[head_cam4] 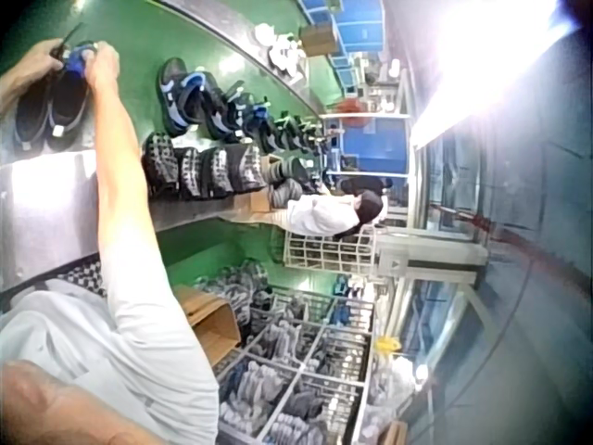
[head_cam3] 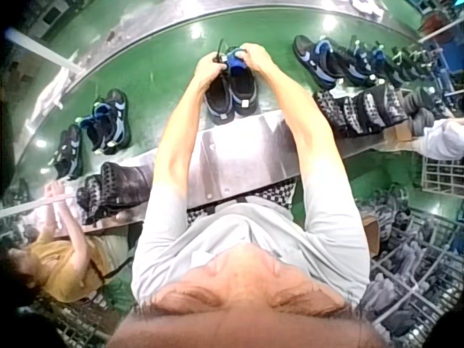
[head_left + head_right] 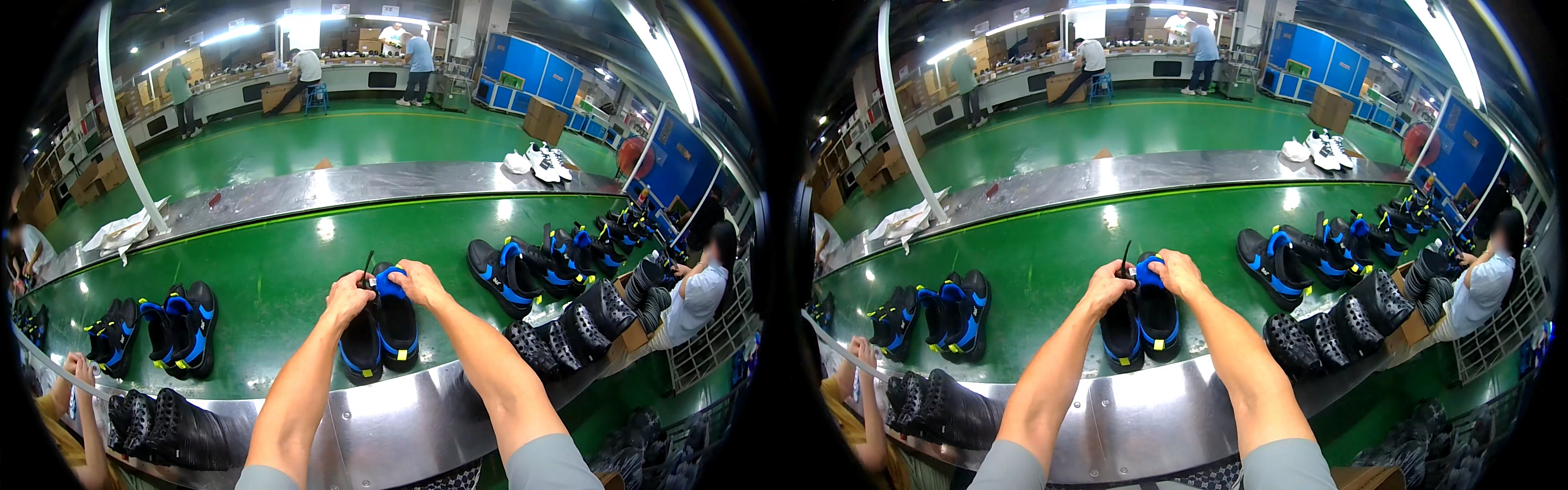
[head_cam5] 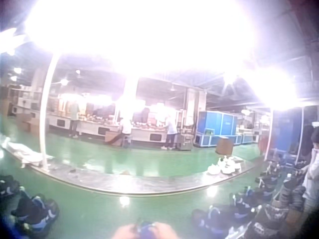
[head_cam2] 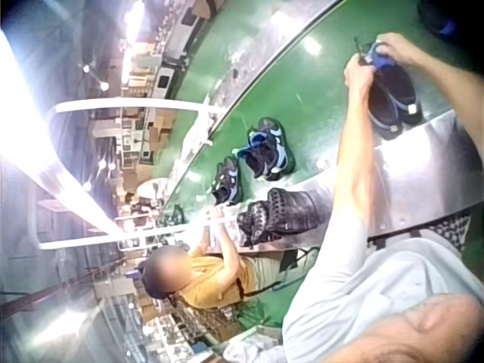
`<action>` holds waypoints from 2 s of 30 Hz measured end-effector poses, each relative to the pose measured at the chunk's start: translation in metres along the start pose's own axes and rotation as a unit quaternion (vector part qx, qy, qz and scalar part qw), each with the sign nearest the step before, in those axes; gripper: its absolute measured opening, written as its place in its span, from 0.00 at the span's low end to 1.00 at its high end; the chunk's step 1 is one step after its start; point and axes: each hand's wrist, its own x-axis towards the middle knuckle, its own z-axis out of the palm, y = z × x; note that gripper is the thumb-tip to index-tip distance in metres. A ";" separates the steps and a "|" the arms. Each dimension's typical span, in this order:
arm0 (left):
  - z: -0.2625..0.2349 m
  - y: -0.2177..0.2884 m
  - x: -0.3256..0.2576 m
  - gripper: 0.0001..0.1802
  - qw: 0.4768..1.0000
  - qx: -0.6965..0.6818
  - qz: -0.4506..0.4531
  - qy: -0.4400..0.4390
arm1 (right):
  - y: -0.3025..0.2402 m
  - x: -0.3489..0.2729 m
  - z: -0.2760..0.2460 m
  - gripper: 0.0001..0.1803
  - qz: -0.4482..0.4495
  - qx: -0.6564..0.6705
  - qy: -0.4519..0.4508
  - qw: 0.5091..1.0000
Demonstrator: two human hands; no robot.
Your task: The person inserts black plastic shoe trees into black and blue sneakers on a moving conveyor belt. They then pull the tongue of each shoe upward and arrange the shoes in pairs before they move down the line.
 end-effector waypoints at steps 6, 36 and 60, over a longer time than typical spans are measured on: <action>-0.003 0.027 -0.031 0.15 0.968 0.166 0.141 0.128 | -0.008 -0.002 -0.020 0.24 -0.030 -0.081 -0.033 0.996; 0.003 0.032 -0.153 0.21 0.891 0.206 0.361 0.180 | 0.111 -0.309 -0.275 0.27 0.168 -0.392 0.201 0.882; -0.012 0.040 -0.016 0.13 0.927 0.306 0.212 -0.043 | -0.053 -0.085 -0.019 0.22 0.022 -0.265 -0.111 0.958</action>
